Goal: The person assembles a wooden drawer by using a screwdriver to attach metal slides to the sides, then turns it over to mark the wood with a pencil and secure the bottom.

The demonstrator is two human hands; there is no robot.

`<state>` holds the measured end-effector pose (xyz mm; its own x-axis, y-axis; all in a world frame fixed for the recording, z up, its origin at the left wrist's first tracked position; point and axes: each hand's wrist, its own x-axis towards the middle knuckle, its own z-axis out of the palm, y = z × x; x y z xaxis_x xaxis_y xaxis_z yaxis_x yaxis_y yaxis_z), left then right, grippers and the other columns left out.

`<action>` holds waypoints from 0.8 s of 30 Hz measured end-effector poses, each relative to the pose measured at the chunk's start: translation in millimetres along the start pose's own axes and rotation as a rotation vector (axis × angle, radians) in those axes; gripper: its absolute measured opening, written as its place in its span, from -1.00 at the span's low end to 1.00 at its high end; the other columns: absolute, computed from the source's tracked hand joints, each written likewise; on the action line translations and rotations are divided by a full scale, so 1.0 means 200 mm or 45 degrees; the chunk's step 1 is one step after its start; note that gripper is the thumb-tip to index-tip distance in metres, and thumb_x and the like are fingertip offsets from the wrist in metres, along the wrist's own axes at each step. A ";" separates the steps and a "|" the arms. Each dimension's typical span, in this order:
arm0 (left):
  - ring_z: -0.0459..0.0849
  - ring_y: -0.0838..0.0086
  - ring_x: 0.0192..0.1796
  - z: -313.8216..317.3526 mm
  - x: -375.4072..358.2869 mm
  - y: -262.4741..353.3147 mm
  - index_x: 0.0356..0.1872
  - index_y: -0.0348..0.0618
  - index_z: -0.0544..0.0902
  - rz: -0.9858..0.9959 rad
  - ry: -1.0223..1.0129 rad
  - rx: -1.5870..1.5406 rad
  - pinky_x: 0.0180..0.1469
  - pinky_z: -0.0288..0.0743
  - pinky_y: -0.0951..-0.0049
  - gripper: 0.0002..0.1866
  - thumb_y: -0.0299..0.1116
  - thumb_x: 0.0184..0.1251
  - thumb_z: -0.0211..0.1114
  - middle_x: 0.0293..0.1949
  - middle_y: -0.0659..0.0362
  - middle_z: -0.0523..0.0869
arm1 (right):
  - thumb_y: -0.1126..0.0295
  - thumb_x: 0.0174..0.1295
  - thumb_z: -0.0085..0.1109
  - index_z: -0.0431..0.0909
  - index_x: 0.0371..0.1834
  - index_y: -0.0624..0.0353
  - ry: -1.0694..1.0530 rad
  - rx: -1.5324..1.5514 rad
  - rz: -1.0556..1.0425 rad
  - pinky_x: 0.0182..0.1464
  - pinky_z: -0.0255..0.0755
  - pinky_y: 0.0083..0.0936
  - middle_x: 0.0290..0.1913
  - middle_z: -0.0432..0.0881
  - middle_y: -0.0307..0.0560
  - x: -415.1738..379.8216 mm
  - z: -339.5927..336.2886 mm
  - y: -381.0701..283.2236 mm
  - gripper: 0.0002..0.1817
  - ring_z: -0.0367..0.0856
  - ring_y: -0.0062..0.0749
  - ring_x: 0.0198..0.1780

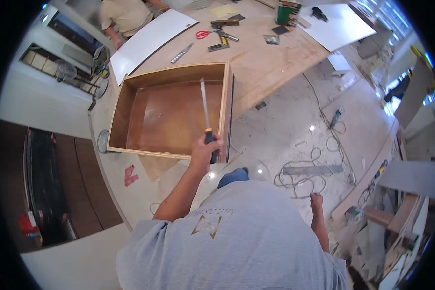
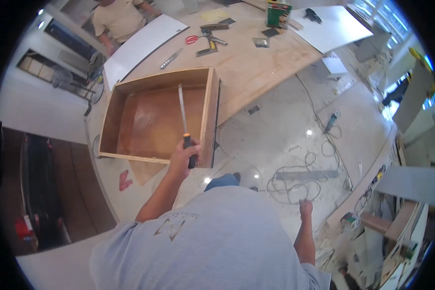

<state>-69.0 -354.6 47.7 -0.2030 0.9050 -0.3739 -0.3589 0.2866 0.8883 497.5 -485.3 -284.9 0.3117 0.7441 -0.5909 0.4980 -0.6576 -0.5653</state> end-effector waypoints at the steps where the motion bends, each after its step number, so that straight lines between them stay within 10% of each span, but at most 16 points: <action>1: 0.55 0.55 -0.49 -0.03 0.01 -0.01 -0.26 -0.24 0.54 0.050 0.129 0.011 -0.42 0.45 0.50 -0.80 -0.48 0.14 0.37 -0.48 0.22 0.57 | 0.17 0.21 0.16 0.59 -0.21 0.41 -0.003 -0.042 -0.123 -0.03 0.41 -0.17 -0.21 0.62 0.22 0.17 -0.02 -0.14 -0.59 0.57 0.05 -0.12; 2: 0.55 0.57 -0.47 -0.05 0.02 -0.02 -0.26 -0.23 0.55 0.142 0.283 0.094 -0.41 0.43 0.53 -0.81 -0.45 0.17 0.37 -0.48 0.22 0.58 | 0.19 0.23 0.14 0.62 -0.05 0.46 -0.004 -0.081 -0.246 0.16 0.41 -0.19 -0.02 0.66 0.36 0.32 -0.02 -0.28 -0.53 0.59 0.19 0.08; 4: 0.55 0.55 -0.47 -0.14 0.08 -0.04 -0.29 -0.24 0.55 0.181 0.583 0.244 -0.40 0.44 0.47 -0.82 -0.44 0.17 0.38 -0.49 0.19 0.58 | 0.13 0.24 0.18 0.62 -0.11 0.35 0.114 -0.014 -0.579 -0.44 0.32 -0.46 -0.40 0.55 -0.14 0.55 0.05 -0.61 -0.57 0.46 -0.46 -0.41; 13: 0.59 0.15 -0.28 -0.49 0.24 0.06 -0.24 -0.27 0.60 0.370 1.507 0.968 -0.16 0.46 0.23 -0.77 -0.41 0.13 0.42 -0.34 0.04 0.61 | 0.10 0.34 0.22 0.57 0.15 0.31 -0.334 -0.074 -1.078 -0.21 0.44 -0.59 -0.21 0.65 -0.23 0.52 0.24 -2.49 -0.50 0.51 -0.59 -0.29; 15: 0.58 0.16 -0.24 -0.50 0.24 0.04 -0.24 -0.27 0.59 0.389 1.595 0.951 -0.13 0.45 0.21 -0.77 -0.40 0.15 0.42 -0.31 0.03 0.60 | 0.23 0.37 0.17 0.60 0.06 0.36 -0.422 -0.275 -1.021 0.13 0.46 -0.44 -0.05 0.73 0.08 0.42 0.21 -2.88 -0.61 0.67 -0.31 0.02; 24: 0.58 0.26 -0.14 -0.40 0.16 -0.23 -0.05 -0.32 0.59 0.116 2.041 0.978 0.02 0.44 0.31 -0.65 -0.34 0.23 0.43 -0.22 0.07 0.62 | 0.18 0.29 0.26 0.44 0.27 0.44 -1.012 -0.159 -1.263 0.22 0.46 -0.41 0.14 0.63 0.22 0.69 0.72 -3.80 -0.39 0.61 -0.21 0.19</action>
<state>-131.0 -364.8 -26.7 -0.9682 -0.1044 0.2273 0.0730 0.7511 0.6562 45.7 100.7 -19.9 -0.7822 0.6040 -0.1529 0.3241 0.1849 -0.9278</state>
